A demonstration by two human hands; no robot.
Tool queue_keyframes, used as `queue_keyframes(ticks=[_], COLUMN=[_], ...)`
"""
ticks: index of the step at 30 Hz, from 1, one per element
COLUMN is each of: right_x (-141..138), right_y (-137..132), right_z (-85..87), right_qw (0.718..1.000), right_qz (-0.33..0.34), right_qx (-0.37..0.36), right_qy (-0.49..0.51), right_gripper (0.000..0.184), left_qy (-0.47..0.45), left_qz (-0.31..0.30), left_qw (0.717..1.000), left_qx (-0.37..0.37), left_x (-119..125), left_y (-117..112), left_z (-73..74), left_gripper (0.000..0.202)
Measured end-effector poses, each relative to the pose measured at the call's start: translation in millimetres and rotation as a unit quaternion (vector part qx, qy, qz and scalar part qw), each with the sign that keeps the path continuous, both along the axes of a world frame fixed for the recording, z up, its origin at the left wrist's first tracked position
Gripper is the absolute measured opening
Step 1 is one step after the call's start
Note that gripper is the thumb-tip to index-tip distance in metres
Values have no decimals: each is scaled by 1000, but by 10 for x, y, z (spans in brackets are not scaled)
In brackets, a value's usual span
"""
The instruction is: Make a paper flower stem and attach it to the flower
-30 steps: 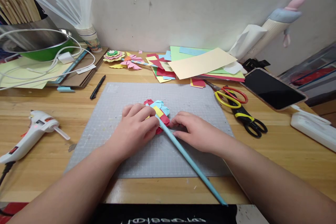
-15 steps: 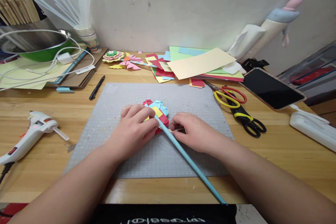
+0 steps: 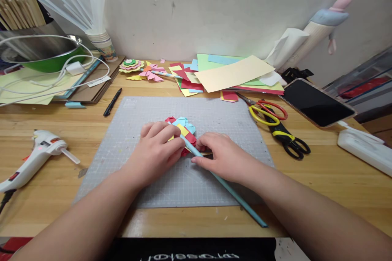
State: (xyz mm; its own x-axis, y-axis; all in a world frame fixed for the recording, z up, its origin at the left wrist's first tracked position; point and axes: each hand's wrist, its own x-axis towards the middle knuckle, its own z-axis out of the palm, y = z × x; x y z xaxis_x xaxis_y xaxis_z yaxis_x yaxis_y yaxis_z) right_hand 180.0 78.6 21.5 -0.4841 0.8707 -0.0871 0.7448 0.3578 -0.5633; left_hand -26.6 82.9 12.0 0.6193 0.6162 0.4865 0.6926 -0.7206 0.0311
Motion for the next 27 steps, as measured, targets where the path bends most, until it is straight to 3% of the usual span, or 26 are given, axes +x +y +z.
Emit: queue_keyframes(ticks=[7,27], right_x=[-58,-82], right_y=[-71,-82], right_z=[-14,-19], right_qw=[995,993], right_qz=[24,25], right_qx=[82,84], right_qy=[-46,-85], right_gripper=[11,10], left_qy=[3,-5], left_qz=[9,20], left_qw=[1000,999], left_qx=[-2,-34], left_x=[22,77], left_y=[18,46], left_z=[-25,-30], left_gripper=[8,5])
